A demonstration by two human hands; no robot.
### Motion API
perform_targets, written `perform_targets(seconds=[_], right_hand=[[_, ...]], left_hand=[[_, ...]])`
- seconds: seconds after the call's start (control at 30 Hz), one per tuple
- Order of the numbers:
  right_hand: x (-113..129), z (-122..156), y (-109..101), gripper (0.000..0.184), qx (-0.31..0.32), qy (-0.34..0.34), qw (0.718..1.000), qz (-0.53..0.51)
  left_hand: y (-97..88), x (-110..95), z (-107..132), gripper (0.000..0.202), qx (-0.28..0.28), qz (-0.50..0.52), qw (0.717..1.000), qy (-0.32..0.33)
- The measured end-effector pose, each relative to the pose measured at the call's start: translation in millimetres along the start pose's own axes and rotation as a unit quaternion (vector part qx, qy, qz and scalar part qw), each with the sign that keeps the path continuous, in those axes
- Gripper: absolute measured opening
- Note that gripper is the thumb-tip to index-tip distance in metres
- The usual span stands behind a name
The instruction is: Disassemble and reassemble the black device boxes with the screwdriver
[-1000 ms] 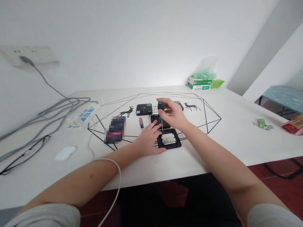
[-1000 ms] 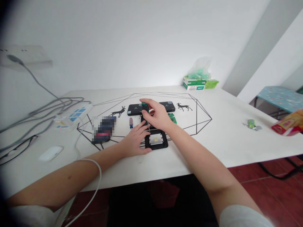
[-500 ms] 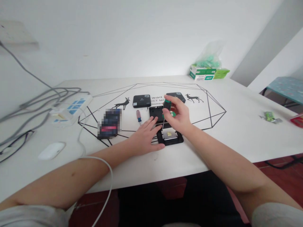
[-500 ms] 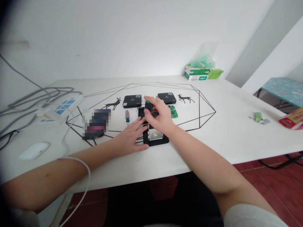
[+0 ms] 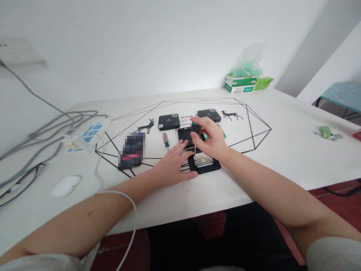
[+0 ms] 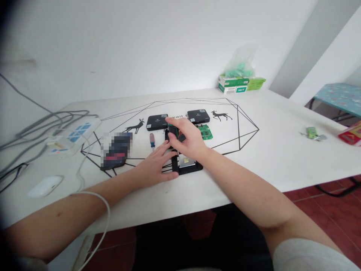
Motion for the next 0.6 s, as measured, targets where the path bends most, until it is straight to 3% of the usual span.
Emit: perform_targets(seconds=[0.6], right_hand=[[-11, 3, 4, 0.040, -0.009, 0.074, 0.997, -0.036]], left_hand=[[0.8, 0, 1, 0.076, 0.006, 0.007, 1.000, -0.006]])
Point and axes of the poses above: each hand's wrist, its own z-axis away from the middle knuckle, its own y-axis out of the palm, x = y × z, the point moved 5 cm from there along -z, towards the middle knuckle, and after that the axes turned 13 degrees about y, right-handed, at the moved point
